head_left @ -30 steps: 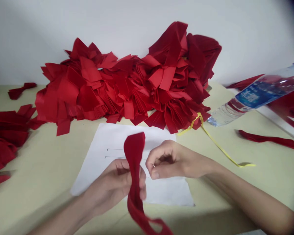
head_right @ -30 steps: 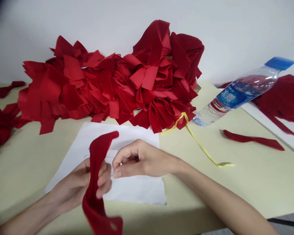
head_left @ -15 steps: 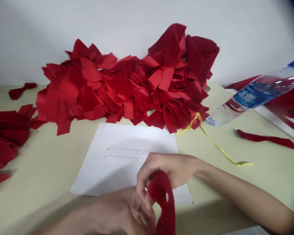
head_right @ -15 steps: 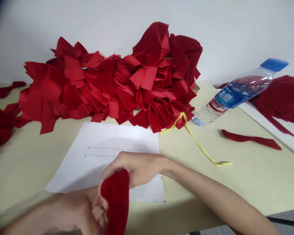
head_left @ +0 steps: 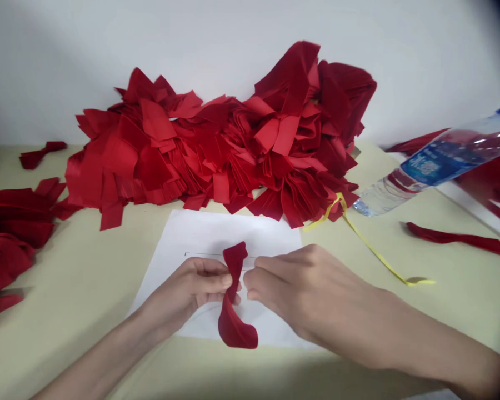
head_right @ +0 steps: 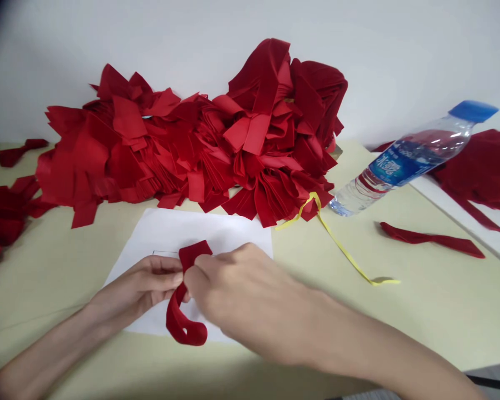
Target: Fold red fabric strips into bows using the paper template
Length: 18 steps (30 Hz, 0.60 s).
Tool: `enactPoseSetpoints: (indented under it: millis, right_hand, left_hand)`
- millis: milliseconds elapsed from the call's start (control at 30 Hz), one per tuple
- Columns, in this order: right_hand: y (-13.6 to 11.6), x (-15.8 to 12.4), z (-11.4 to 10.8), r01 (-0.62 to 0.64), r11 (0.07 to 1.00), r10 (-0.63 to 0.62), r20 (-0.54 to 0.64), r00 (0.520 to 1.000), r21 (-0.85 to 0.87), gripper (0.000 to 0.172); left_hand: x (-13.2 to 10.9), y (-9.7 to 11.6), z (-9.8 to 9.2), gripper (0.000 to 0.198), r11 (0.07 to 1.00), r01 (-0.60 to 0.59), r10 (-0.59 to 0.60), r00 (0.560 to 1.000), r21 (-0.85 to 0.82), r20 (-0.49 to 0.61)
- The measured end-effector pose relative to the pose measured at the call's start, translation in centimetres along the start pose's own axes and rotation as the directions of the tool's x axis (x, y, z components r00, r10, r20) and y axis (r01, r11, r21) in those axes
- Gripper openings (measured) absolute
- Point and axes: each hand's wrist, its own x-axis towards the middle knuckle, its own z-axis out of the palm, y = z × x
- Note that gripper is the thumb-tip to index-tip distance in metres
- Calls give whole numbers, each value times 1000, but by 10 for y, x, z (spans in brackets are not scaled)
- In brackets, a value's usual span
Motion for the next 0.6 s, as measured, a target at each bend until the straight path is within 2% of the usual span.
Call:
enactPoseSetpoints:
  millis: [67,133,233,367,467,533,600]
  right_hand:
    - [4,-3,5,-104,979,119,-77,990,173,18]
    - [6,-5,10,-167,913,220,-105,970,371,18]
    - [6,-6,19,-225,777,303,-36,952,588,19]
    - [9,-5,28,-305,565,357,106,928,767,24]
    - [16,0,32,-259,450,308,124,943,855,20]
    - [20,6,36,-184,399,184,118,976,898,17]
    - [22,13,41,-119,401,25,119,993,909,12]
  left_hand:
    - [-2,1,0,10,998,0,3,999,-69,40]
    - [-3,2,1,8,995,-12,20,997,-102,78]
    - [-5,1,2,9,992,-50,63,992,-114,114]
    - [-5,0,4,9,987,-75,88,992,-140,88]
    - [-8,0,6,14,993,44,-20,977,-113,211]
    - [-11,-3,11,16,980,192,-165,931,-54,325]
    - [-13,-9,16,12,947,318,-312,881,44,355]
